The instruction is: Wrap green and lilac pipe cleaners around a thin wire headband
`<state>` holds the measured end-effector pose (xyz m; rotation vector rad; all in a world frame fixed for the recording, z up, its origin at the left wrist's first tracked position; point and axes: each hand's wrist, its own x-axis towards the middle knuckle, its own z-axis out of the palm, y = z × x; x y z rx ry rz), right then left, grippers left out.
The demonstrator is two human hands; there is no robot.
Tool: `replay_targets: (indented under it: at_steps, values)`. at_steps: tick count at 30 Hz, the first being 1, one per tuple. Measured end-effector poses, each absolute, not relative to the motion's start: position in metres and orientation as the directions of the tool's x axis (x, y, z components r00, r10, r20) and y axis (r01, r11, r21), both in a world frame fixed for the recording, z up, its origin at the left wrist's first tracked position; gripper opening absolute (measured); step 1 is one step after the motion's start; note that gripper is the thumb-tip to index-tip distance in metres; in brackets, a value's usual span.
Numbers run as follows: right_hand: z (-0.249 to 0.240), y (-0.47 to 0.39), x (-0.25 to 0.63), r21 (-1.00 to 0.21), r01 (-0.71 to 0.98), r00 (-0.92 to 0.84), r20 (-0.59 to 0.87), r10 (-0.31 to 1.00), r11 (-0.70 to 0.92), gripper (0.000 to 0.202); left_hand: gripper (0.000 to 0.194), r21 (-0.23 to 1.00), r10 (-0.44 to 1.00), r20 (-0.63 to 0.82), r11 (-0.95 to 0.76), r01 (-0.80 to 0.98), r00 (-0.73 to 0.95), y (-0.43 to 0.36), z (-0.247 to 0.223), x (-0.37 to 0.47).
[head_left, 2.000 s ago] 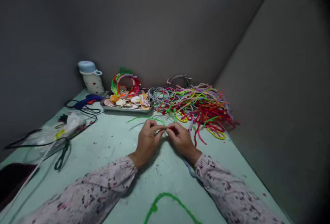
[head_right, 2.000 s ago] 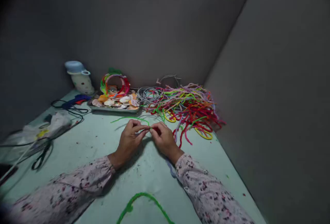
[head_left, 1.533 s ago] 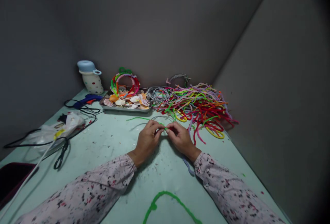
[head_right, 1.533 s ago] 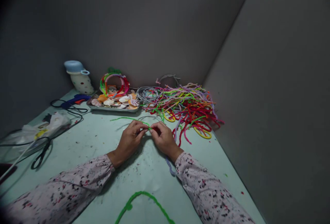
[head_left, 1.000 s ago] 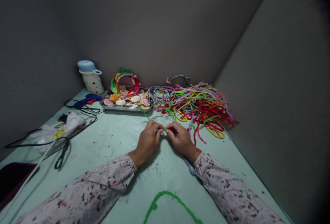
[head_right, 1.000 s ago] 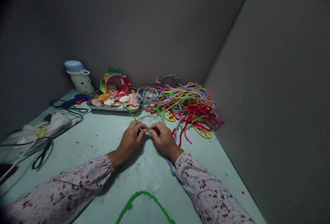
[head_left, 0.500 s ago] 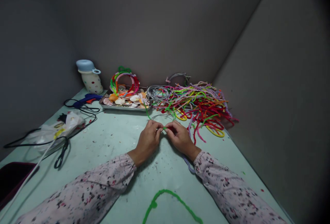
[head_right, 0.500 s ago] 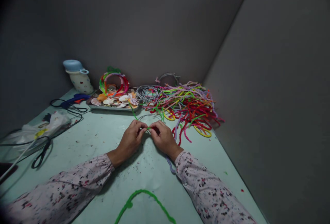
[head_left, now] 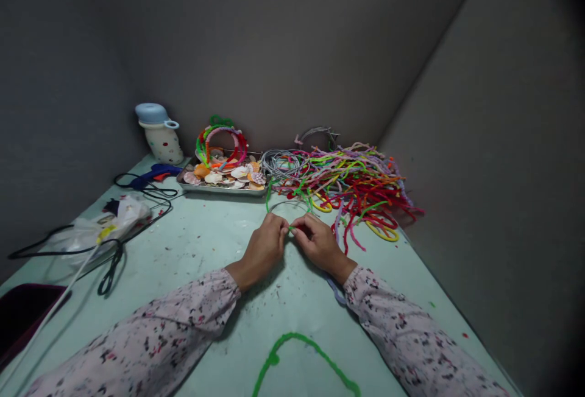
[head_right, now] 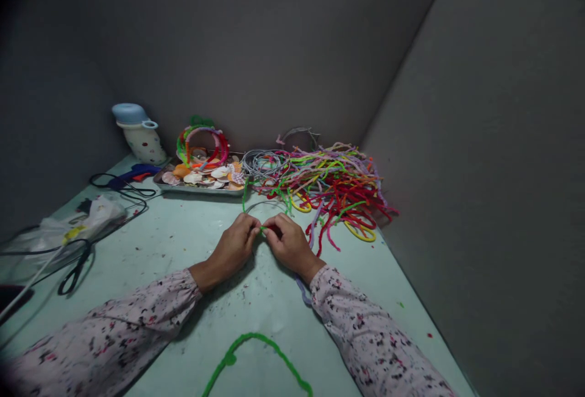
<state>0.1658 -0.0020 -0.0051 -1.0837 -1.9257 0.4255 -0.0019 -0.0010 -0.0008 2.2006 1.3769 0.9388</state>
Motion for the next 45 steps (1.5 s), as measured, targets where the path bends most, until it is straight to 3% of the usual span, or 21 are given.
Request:
replay_targets:
  at_steps: [45]
  values:
    - [-0.0075,-0.0009,0.1656,-0.695,0.494,-0.208,0.488,0.847,0.522,0.007,0.019,0.644,0.869,0.346,-0.494,0.584,0.354,0.0026,-0.0035,-0.0042]
